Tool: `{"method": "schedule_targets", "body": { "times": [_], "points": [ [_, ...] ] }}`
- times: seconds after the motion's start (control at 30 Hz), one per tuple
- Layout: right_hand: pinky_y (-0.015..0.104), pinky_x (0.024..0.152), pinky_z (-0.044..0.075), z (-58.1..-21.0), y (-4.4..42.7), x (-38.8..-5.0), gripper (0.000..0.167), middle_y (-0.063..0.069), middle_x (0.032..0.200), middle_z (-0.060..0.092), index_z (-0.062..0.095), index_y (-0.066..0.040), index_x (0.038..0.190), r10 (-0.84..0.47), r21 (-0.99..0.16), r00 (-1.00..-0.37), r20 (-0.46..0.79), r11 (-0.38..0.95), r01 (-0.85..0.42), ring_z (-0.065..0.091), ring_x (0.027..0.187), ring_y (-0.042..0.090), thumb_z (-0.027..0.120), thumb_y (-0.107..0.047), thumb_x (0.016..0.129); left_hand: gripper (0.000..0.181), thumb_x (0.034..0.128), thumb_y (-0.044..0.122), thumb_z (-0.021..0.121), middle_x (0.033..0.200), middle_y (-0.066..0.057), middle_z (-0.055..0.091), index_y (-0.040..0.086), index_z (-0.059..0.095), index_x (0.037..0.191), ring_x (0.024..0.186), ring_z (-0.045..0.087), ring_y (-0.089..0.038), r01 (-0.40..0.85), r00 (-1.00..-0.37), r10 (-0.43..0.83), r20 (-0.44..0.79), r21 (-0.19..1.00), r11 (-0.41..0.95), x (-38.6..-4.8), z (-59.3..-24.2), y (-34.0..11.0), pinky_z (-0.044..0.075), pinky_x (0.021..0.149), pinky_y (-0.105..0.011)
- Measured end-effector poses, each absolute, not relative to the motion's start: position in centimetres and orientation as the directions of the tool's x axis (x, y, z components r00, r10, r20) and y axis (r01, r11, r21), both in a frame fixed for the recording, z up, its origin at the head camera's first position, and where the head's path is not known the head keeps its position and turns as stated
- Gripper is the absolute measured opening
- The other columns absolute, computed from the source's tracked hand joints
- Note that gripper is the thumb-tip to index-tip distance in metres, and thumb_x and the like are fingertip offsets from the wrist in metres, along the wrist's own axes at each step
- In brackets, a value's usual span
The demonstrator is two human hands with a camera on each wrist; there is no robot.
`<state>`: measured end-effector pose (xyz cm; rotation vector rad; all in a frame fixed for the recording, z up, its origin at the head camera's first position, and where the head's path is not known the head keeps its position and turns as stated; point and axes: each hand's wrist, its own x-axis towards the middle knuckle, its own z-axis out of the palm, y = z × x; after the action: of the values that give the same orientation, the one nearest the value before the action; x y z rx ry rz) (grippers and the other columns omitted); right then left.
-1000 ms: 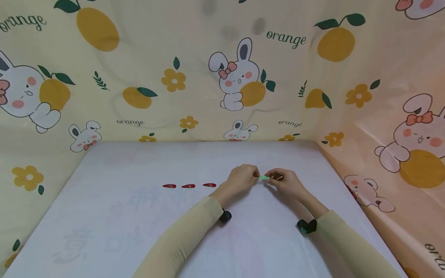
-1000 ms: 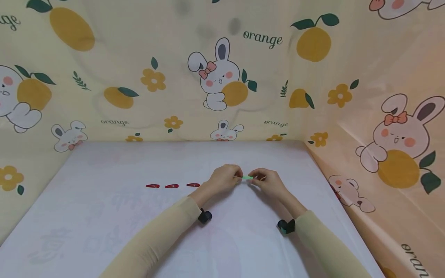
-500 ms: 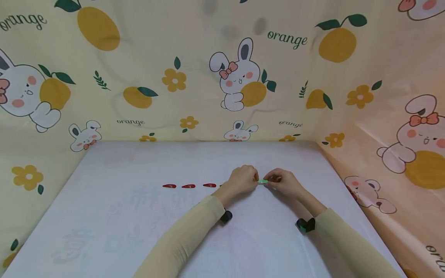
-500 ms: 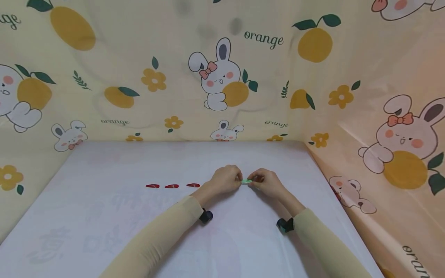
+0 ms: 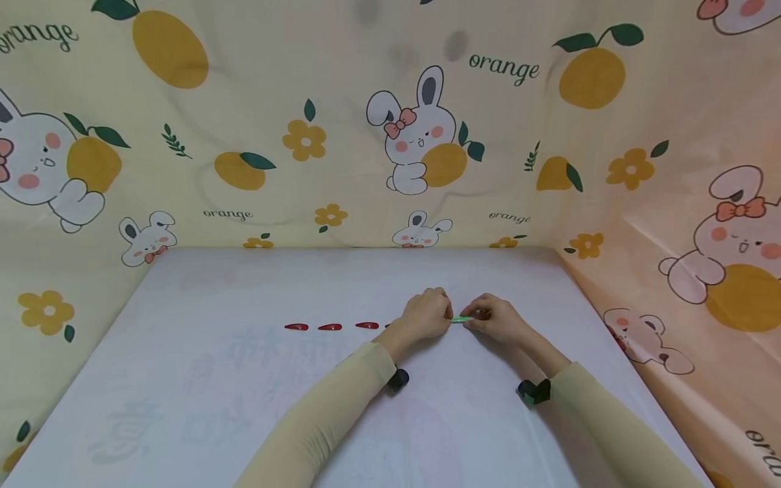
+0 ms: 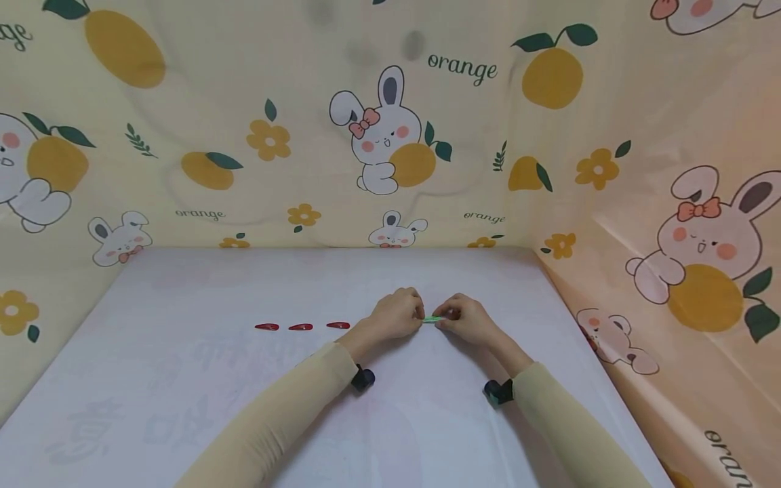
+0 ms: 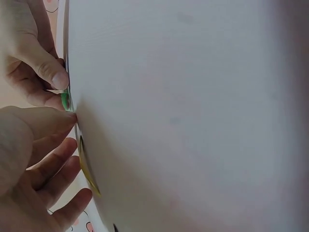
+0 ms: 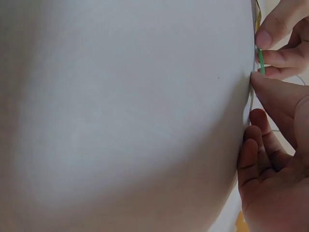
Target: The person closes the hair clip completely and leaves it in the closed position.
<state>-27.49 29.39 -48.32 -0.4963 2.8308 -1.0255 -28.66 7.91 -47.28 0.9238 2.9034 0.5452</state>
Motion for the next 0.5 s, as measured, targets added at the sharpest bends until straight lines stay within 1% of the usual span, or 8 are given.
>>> {"method": "schedule_targets", "body": {
  "times": [0.23, 0.5],
  "points": [
    [0.030, 0.072, 0.044, -48.40, 29.63, -27.68, 0.014, 0.009, 0.107, 0.065, 0.079, -0.010, 0.104, -0.354, -0.645, -0.935, 0.013, 0.712, -0.278, 0.051, 0.084, 0.020, 0.080, -0.007, 0.090, 0.006, 0.0949, 0.017, 0.073, 0.116, -0.001, 0.066, 0.016, 0.078, 0.093, 0.105, 0.061, -0.018, 0.550, -0.821, 0.568, 0.051, 0.337, 0.764, -28.57, -47.31, 7.94, 0.052, 0.078, -0.030],
    [0.033, 0.077, 0.046, -48.35, 29.51, -27.51, 0.015, 0.011, 0.112, 0.065, 0.079, -0.010, 0.106, -0.324, -0.645, -0.946, -0.010, 0.725, -0.241, 0.054, 0.089, 0.022, 0.080, -0.008, 0.091, 0.007, 0.0957, 0.018, 0.072, 0.116, -0.001, 0.067, 0.016, 0.079, 0.095, 0.105, 0.061, -0.018, 0.547, -0.822, 0.567, 0.050, 0.346, 0.762, -28.55, -47.36, 7.80, 0.053, 0.078, -0.031]
  ]
}}
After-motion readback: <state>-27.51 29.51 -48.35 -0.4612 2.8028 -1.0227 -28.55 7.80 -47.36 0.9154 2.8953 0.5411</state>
